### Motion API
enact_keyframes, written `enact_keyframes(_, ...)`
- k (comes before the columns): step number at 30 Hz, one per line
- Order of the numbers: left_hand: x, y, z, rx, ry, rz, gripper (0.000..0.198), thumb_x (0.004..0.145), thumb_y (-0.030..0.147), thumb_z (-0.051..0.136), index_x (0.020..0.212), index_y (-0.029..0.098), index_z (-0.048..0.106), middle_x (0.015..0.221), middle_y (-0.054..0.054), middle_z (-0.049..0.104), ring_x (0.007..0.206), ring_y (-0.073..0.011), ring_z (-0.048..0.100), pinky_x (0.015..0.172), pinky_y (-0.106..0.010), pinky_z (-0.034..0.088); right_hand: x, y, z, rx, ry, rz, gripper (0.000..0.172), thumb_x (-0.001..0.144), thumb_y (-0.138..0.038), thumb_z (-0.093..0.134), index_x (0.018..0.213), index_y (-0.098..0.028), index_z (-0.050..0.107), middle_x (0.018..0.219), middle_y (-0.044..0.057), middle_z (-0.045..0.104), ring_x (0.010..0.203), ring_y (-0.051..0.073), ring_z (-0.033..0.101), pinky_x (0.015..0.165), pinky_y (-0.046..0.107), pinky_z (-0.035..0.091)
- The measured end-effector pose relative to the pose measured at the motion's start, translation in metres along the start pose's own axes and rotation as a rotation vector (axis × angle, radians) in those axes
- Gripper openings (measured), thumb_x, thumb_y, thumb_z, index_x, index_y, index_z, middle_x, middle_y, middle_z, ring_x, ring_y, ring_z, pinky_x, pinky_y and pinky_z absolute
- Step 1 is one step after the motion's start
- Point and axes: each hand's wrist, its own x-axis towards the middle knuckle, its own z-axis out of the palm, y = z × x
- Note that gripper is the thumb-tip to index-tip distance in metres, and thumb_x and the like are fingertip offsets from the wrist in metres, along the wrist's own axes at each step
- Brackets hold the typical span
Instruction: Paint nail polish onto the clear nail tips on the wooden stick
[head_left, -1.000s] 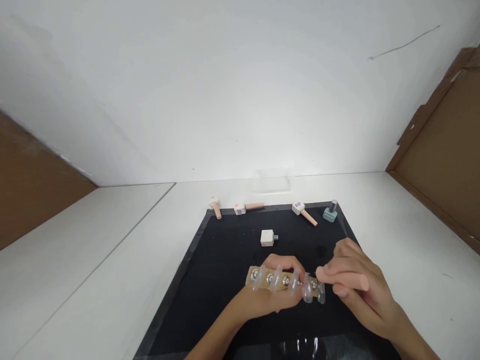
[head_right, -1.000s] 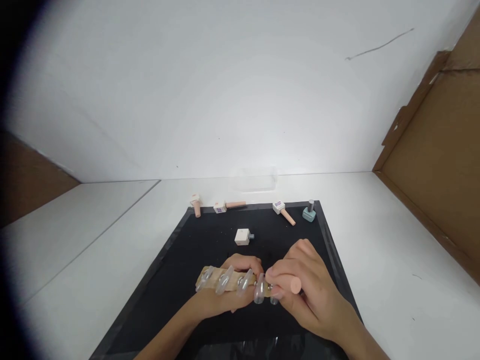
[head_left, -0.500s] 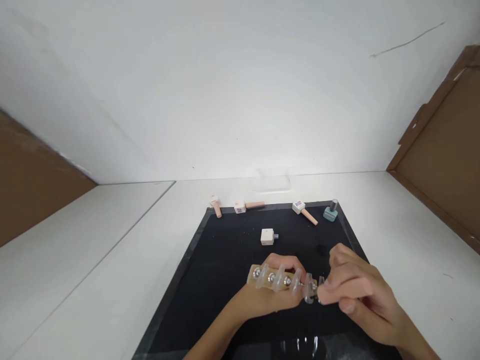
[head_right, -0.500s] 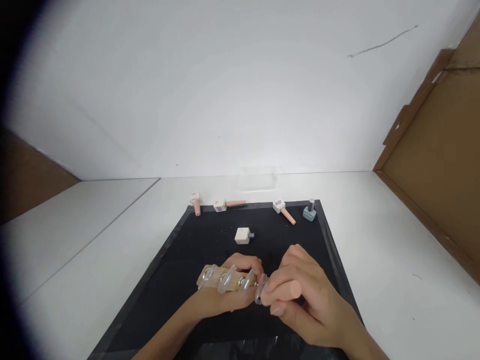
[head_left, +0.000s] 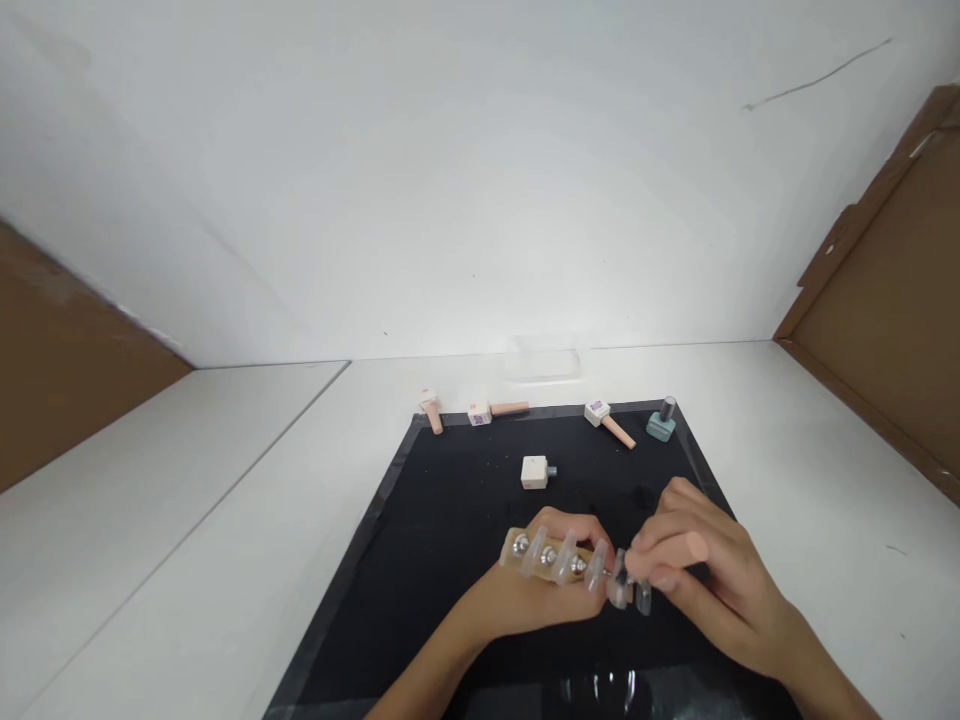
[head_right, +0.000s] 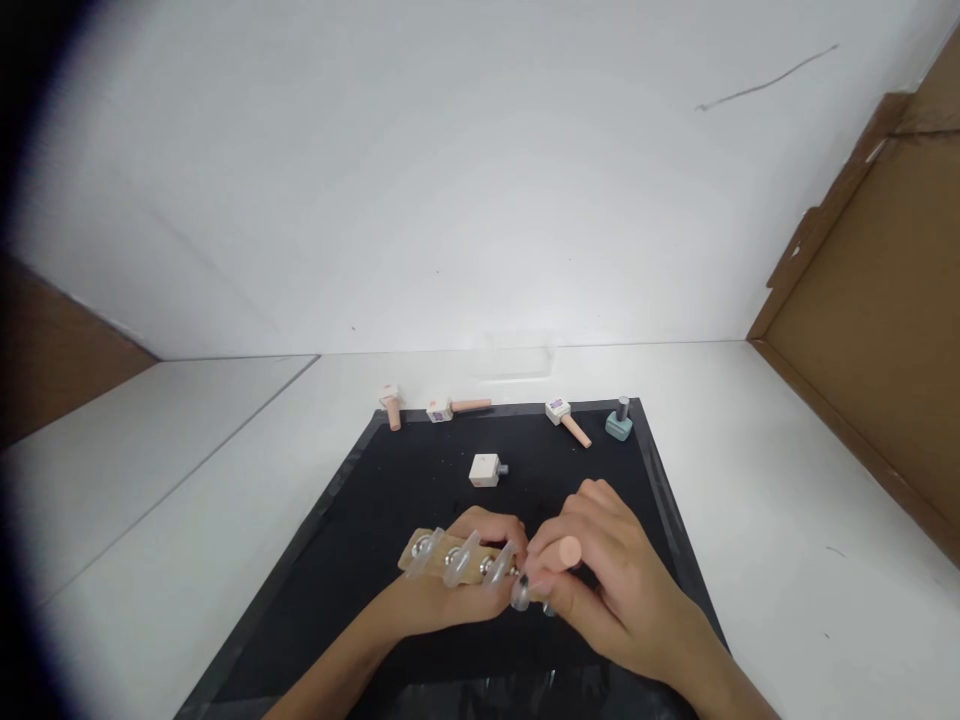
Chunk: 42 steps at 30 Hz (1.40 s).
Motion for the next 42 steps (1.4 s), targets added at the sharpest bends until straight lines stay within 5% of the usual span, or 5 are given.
enact_keyframes(3,0.001,-0.001,0.001,-0.005,-0.028,0.017,0.002,0.057,0.013,0.055,0.058,0.015,0.055,0.052,0.004,0.053,0.049,-0.0071,0.043,0.046,-0.017,0.032,-0.002,0.002,0.0,0.025,0.073,-0.011,0.017,0.098,-0.026,0.038,0.089,-0.022,0.052,0.074,0.002,0.063,0.06,0.016,0.049,0.059,0.032,0.039)
enact_keyframes(7,0.003,-0.003,0.003,0.091,0.033,0.054,0.006,0.058,0.013,0.054,0.054,0.016,0.05,0.05,0.004,0.051,0.048,-0.0067,0.041,0.046,-0.017,0.032,-0.002,0.002,0.002,0.156,-0.008,-0.039,0.022,0.098,-0.031,0.039,0.083,-0.023,0.053,0.073,0.0,0.065,0.057,0.014,0.049,0.057,0.03,0.039)
enact_keyframes(22,0.005,-0.016,0.008,0.126,0.029,0.244,0.019,0.061,0.013,0.054,0.051,0.017,0.039,0.047,0.007,0.041,0.044,-0.0041,0.034,0.044,-0.017,0.028,-0.003,0.002,0.003,-0.029,0.03,0.065,0.019,0.096,-0.028,0.044,0.081,-0.021,0.054,0.064,0.001,0.058,0.057,0.015,0.047,0.055,0.03,0.04)
enact_keyframes(39,0.005,-0.014,0.009,0.106,0.013,0.244,0.022,0.059,0.01,0.053,0.049,0.018,0.035,0.045,0.008,0.037,0.043,-0.0036,0.032,0.044,-0.016,0.029,-0.003,0.003,0.007,0.076,0.007,0.103,0.031,0.093,-0.033,0.049,0.065,-0.02,0.053,0.058,0.0,0.054,0.054,0.014,0.046,0.051,0.027,0.04)
enact_keyframes(42,0.005,-0.014,0.01,0.142,0.026,0.23,0.02,0.059,0.01,0.053,0.05,0.018,0.037,0.046,0.008,0.04,0.043,-0.0038,0.033,0.044,-0.017,0.029,-0.003,0.004,0.008,-0.004,0.097,0.123,0.027,0.091,-0.029,0.054,0.065,-0.02,0.056,0.056,-0.001,0.053,0.053,0.014,0.044,0.05,0.028,0.038)
